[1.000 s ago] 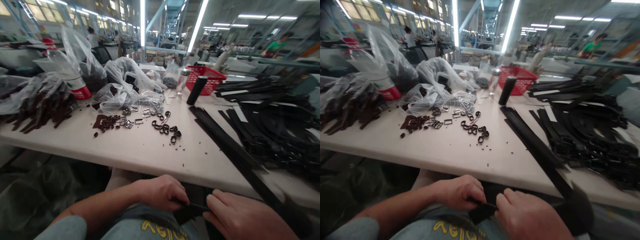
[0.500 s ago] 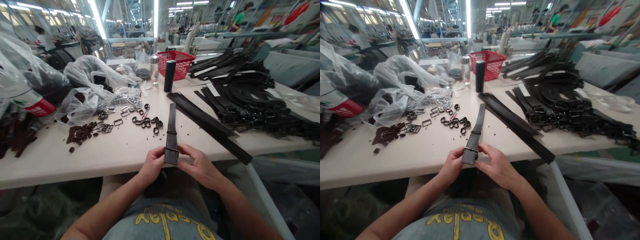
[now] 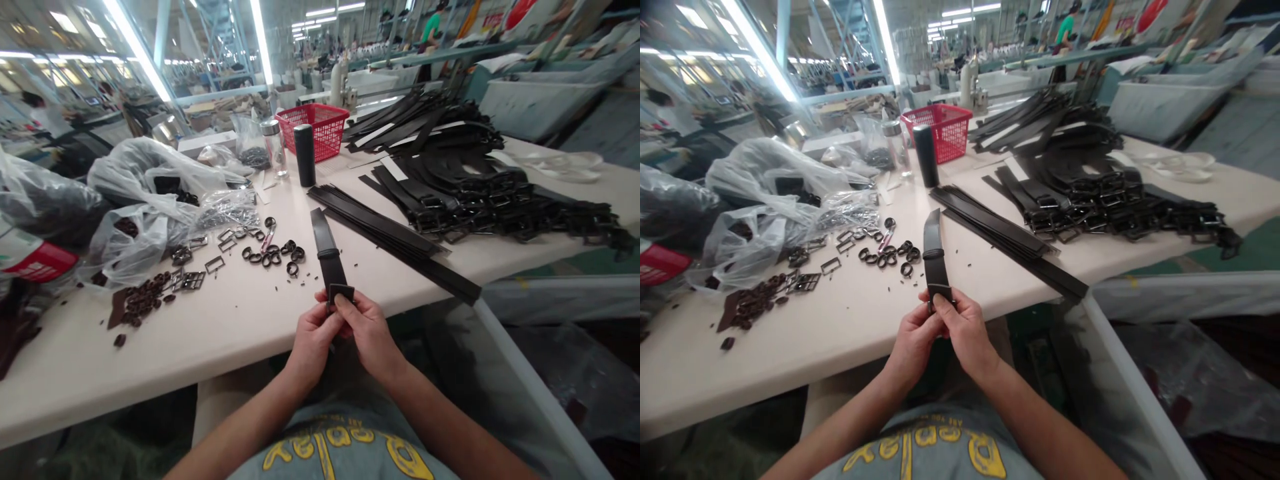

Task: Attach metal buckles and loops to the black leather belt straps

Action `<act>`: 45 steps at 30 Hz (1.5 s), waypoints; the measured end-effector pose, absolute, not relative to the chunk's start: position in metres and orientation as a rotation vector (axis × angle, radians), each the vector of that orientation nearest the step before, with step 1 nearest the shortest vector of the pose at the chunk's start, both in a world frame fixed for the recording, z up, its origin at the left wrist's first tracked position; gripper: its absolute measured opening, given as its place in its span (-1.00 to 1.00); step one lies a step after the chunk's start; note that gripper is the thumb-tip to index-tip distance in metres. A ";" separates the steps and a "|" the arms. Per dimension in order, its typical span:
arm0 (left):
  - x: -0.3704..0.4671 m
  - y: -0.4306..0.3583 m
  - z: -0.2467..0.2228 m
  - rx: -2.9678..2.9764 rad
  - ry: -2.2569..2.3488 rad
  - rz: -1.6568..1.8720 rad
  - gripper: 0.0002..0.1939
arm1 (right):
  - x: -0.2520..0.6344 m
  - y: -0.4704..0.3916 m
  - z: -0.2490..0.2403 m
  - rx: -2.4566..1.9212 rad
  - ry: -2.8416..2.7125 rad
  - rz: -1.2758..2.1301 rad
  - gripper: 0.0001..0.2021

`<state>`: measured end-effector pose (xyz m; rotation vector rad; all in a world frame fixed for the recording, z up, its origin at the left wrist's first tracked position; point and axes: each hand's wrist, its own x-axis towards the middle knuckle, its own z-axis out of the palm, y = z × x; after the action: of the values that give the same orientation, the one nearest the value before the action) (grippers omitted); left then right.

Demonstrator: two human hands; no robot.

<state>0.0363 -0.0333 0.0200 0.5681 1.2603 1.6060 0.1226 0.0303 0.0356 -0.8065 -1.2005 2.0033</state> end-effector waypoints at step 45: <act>-0.018 -0.003 0.042 0.903 1.371 1.665 -0.63 | 0.124 0.059 0.011 -0.867 -1.756 1.328 -0.69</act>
<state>-0.0179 -0.0027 0.0421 0.9029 1.3707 1.6645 0.1237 0.0594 0.0113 -0.8672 -1.7561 1.3279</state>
